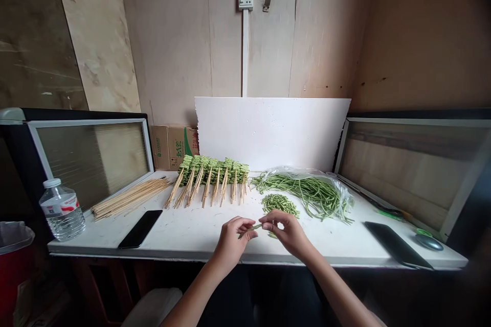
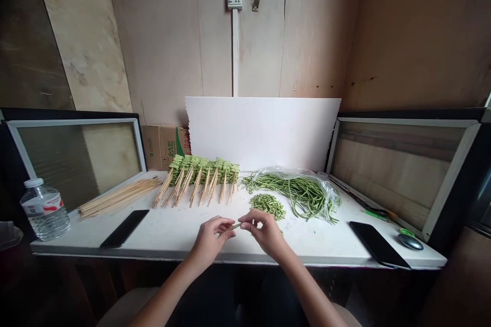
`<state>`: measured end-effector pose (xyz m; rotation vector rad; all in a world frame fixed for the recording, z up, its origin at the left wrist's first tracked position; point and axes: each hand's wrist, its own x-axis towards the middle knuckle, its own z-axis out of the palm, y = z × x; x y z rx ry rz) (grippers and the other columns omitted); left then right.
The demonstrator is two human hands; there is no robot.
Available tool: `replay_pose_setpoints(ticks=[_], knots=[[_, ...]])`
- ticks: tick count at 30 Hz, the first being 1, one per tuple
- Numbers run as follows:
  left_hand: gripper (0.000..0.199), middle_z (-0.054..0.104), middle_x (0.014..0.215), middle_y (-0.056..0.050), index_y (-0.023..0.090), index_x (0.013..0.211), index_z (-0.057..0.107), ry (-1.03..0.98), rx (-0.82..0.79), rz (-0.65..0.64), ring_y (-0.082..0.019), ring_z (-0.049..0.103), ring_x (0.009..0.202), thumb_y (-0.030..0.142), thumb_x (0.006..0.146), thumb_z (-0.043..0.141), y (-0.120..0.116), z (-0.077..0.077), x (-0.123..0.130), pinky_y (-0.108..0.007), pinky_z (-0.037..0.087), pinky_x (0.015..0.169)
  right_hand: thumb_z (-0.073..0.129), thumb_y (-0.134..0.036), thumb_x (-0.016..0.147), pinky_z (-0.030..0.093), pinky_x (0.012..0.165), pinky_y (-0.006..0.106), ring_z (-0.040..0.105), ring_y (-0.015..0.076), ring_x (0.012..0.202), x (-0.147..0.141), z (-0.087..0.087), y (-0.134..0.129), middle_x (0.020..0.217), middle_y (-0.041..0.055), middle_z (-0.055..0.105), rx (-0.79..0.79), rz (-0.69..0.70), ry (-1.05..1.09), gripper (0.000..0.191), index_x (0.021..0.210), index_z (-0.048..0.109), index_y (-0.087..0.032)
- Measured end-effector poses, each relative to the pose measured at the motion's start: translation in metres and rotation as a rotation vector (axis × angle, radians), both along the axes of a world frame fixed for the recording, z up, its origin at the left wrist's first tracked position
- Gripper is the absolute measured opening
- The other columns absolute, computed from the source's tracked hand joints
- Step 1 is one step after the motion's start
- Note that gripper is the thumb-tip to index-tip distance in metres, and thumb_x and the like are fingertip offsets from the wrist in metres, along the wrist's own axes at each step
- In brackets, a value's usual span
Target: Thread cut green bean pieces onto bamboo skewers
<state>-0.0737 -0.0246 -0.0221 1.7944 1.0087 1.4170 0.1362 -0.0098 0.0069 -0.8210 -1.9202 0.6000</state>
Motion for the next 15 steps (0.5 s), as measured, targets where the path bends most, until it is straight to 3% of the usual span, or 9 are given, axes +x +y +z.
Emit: replay_pose_setpoints(ticks=[4,9,15], knots=[[0.019,0.073,0.082,-0.006,0.018,0.092,0.079,0.084,0.0,0.015,-0.018,0.068,0.07,0.036,0.09,0.073,0.004,0.0,-0.003,-0.031,0.055,0.07,0.07,-0.048,0.095,0.048,0.069,0.032,0.065,0.0213,0.084,0.002,0.001,0.003,0.093,0.0062,0.074,0.032,0.002,-0.058,0.024,0.097,0.078,-0.025],[0.015,0.073,0.085,-0.006,0.019,0.091,0.08,0.131,0.045,-0.001,-0.019,0.067,0.077,0.033,0.089,0.075,0.003,0.004,-0.003,-0.028,0.051,0.07,0.069,-0.044,0.096,0.047,0.074,0.034,0.06,0.0224,0.086,-0.003,0.002,-0.002,0.087,0.0048,0.071,0.086,0.01,-0.15,0.019,0.091,0.075,-0.026],[0.015,0.071,0.084,-0.005,0.019,0.088,0.08,0.232,0.102,-0.049,-0.017,0.064,0.077,0.027,0.093,0.069,0.001,0.006,-0.003,-0.027,0.048,0.072,0.064,-0.02,0.096,0.044,0.086,0.038,0.055,0.0228,0.09,-0.011,-0.005,-0.004,0.087,0.0032,0.067,0.117,-0.016,-0.167,0.01,0.09,0.07,-0.024]])
